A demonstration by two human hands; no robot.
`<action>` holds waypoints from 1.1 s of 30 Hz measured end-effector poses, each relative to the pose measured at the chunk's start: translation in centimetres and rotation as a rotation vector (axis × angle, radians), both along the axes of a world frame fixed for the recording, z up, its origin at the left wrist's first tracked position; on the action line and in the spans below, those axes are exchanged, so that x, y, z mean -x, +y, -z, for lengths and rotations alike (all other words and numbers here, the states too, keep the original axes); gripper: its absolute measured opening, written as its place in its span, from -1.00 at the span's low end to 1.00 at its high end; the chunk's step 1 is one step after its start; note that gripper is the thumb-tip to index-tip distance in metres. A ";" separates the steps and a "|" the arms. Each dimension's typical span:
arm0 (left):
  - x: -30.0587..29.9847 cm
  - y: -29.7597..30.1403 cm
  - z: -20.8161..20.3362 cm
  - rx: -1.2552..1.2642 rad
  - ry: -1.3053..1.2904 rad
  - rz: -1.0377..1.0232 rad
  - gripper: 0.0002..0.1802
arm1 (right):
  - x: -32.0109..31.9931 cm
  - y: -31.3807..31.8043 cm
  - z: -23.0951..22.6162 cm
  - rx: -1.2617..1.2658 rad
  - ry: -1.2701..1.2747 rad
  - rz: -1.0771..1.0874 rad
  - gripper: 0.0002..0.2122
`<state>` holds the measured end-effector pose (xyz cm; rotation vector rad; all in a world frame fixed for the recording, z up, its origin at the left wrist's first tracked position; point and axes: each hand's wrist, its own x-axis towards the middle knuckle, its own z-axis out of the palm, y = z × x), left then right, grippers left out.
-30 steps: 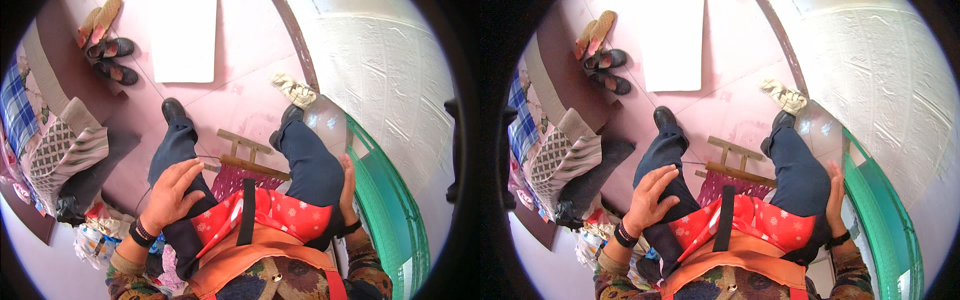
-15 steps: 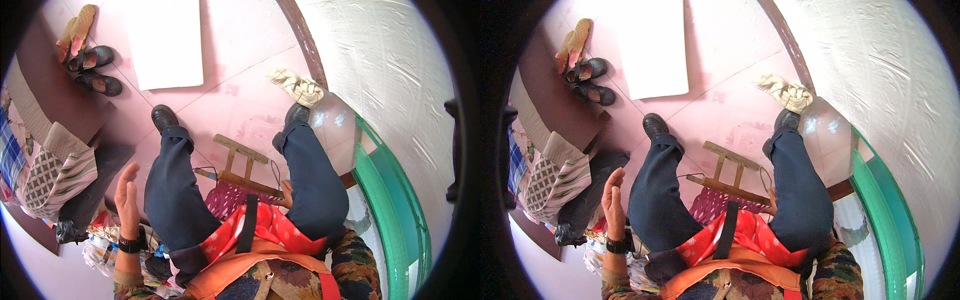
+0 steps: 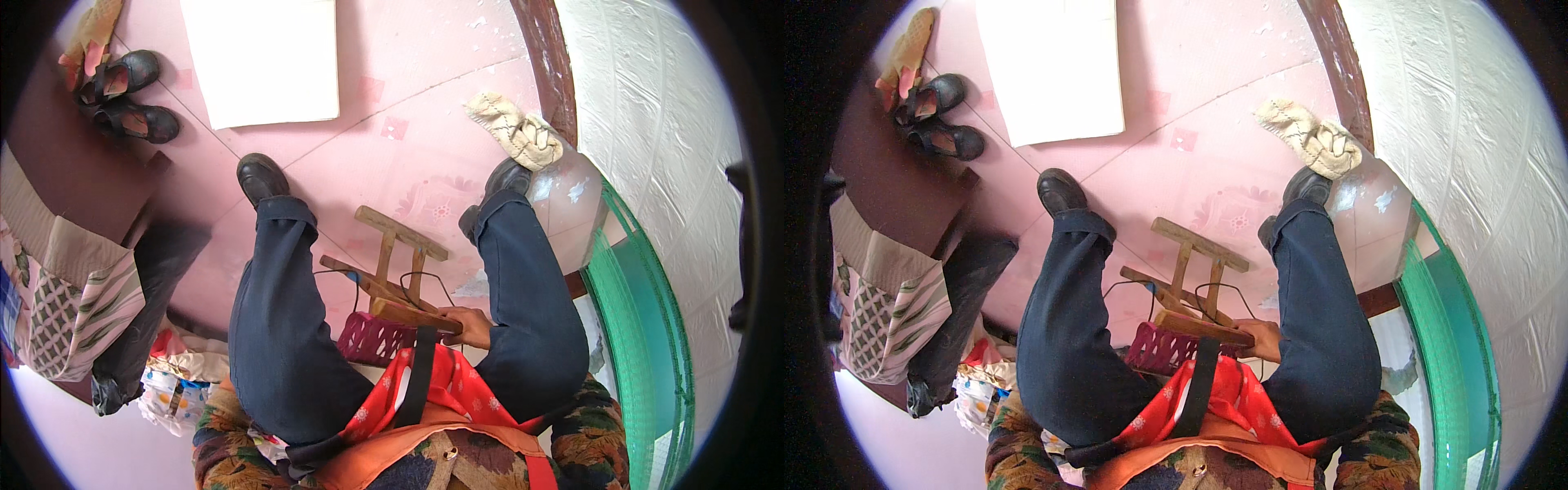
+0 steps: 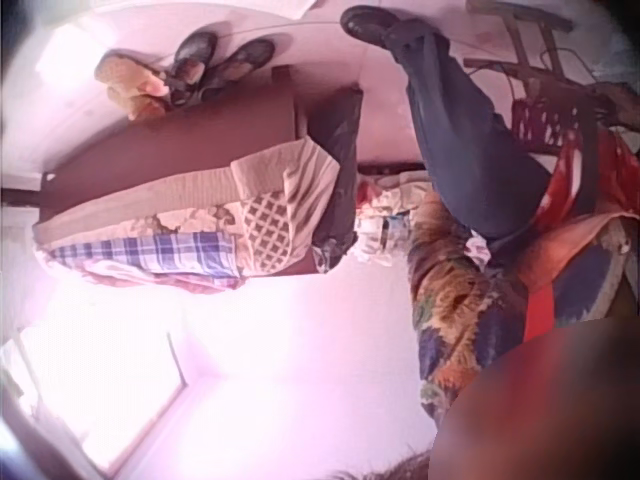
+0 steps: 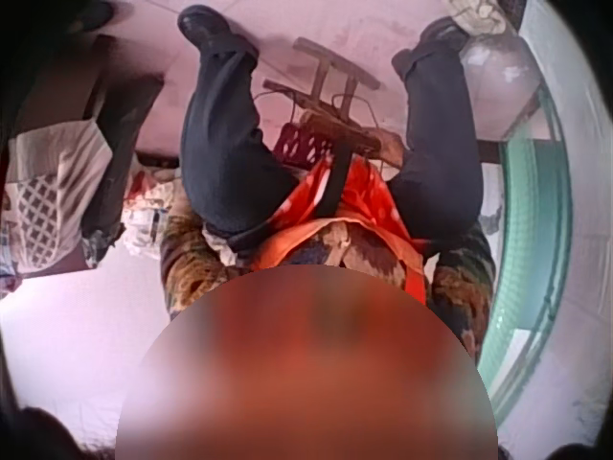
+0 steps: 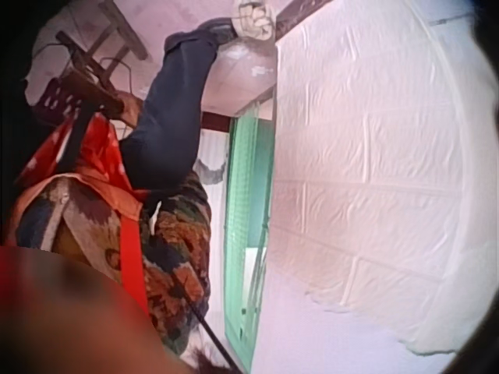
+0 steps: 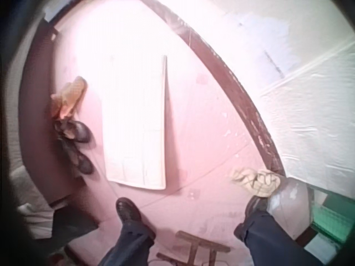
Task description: The person aligns and presses a white textured wall panel onto a wall, smoothing it with both hands to adhere it. They then move a yellow stool and place it near the work area.
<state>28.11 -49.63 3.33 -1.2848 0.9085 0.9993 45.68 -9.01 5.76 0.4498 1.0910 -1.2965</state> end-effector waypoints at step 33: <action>-8.0 -1.6 -11.0 -0.416 0.203 0.815 -0.42 | 1.0 -3.1 -1.6 -0.272 0.186 0.018 -0.56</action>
